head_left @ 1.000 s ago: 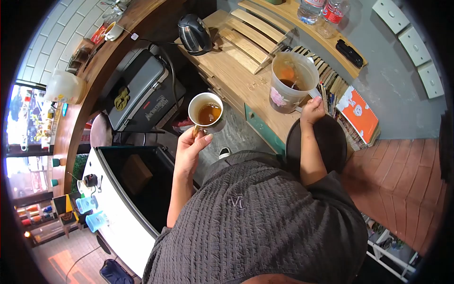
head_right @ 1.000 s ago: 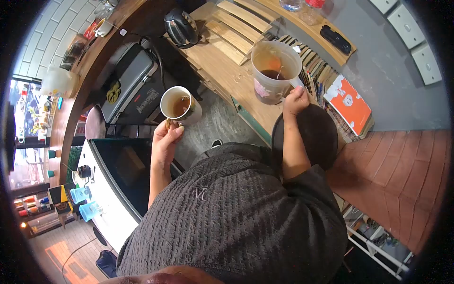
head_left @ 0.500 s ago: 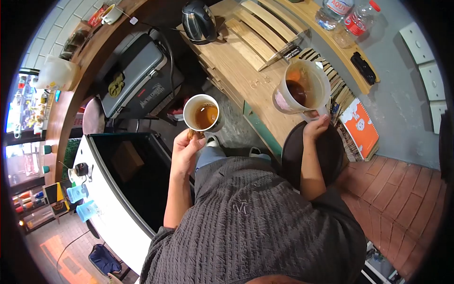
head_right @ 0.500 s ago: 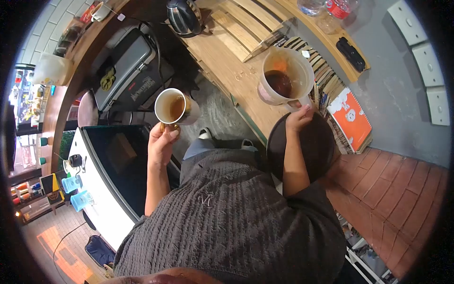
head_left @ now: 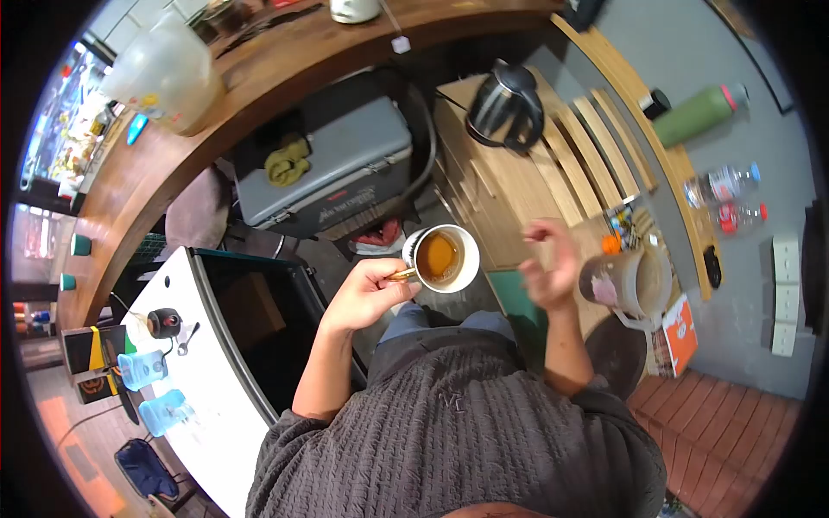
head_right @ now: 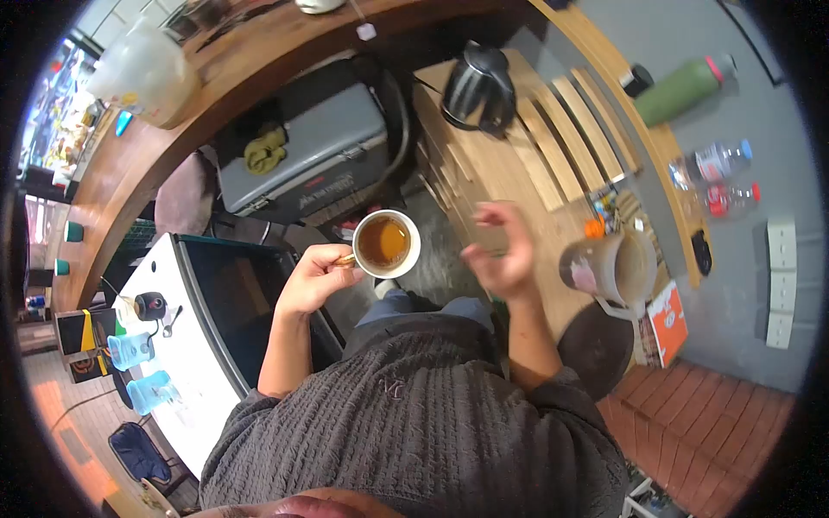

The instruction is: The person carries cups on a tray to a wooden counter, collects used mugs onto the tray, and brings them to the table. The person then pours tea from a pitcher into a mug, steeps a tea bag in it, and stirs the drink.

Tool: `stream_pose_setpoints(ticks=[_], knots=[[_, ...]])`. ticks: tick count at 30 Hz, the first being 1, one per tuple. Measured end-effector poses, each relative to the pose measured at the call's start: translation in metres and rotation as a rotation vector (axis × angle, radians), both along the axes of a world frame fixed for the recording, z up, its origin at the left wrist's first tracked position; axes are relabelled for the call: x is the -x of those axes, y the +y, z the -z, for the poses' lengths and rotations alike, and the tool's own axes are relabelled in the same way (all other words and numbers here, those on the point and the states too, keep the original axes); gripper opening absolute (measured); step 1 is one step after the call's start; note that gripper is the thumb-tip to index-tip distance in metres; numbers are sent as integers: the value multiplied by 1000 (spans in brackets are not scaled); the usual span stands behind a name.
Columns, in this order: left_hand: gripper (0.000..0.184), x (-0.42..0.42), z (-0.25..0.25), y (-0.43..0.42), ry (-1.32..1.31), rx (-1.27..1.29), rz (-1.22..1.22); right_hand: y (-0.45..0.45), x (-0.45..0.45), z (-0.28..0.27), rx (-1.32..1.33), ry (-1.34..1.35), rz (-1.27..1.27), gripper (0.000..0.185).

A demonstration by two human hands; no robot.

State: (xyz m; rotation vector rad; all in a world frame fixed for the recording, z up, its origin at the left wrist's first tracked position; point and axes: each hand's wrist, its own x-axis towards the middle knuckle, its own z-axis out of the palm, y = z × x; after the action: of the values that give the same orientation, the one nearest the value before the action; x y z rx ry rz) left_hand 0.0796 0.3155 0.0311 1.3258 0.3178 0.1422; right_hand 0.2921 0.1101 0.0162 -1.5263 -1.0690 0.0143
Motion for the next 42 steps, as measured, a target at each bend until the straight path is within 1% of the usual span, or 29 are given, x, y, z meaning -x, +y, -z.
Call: stream_pose_setpoints(ticks=[1,3,4,6,7,9,11,13,14,15,16,17,18,20,21,22,24,27,28,29,31,33,36,38,41,42], knots=[[6,5,-5,15,-31,28,13,34,9,-12,12,-50,-174,60],[5,15,-14,41,7,40,0,86,28,-28,117,-108,-350,84],[5,18,-15,52,8,50,-24,107,34,-30,112,-109,-357,84],[5,23,-19,74,11,54,-52,141,45,-30,130,-92,-457,95],[8,24,-22,84,5,59,-83,156,50,-29,124,-93,-462,95],[11,24,-26,102,-9,62,-122,181,53,-27,102,52,-469,101],[22,20,-30,120,-34,15,-197,205,46,-33,103,72,-499,99],[24,12,-34,138,-56,-42,-205,228,34,-41,145,51,-486,96],[23,5,-37,146,-87,-95,-232,241,24,-45,127,-52,-460,94],[23,-2,-39,153,-116,-150,-261,252,14,-47,146,-82,-444,92],[25,-10,-39,161,-148,-179,-283,266,6,-49,146,-67,-446,91],[27,-18,-41,170,-166,-154,-311,279,-2,-52,145,-52,-449,91],[29,-27,-44,180,-158,-216,-341,293,-11,-56,163,4,-475,91],[38,-48,-48,202,-138,-303,-402,324,-30,-58,60,-39,-495,88],[39,-58,-52,213,-123,-315,-416,341,-39,-59,5,-48,-501,86],[39,-67,-55,224,-134,-284,-416,355,-47,-62,-9,-18,-537,84],[41,-83,-51,254,-177,-247,-403,381,-66,-66,9,-83,-527,84],[39,-101,-60,285,-100,-296,-436,416,-85,-66,-11,-118,-523,84],[35,-109,-66,287,-55,-293,-496,428,-90,-64,-34,-123,-518,84],[35,-113,-65,294,-46,-297,-510,437,-94,-63,-38,-115,-533,84],[34,-119,-59,312,-86,-271,-509,452,-98,-62,-4,-195,-462,83],[36,-122,-54,322,-82,-296,-533,462,-98,-61,4,-192,-454,82],[38,-123,-51,336,-90,-319,-490,471,-97,-58,53,-85,-492,86],[40,-124,-49,343,-85,-269,-486,473,-95,-61,61,-71,-470,84],[41,-126,-40,356,-133,-328,-450,478,-93,-60,87,-65,-431,83],[40,-127,-37,358,-154,-296,-455,478,-90,-60,55,-46,-406,83]])
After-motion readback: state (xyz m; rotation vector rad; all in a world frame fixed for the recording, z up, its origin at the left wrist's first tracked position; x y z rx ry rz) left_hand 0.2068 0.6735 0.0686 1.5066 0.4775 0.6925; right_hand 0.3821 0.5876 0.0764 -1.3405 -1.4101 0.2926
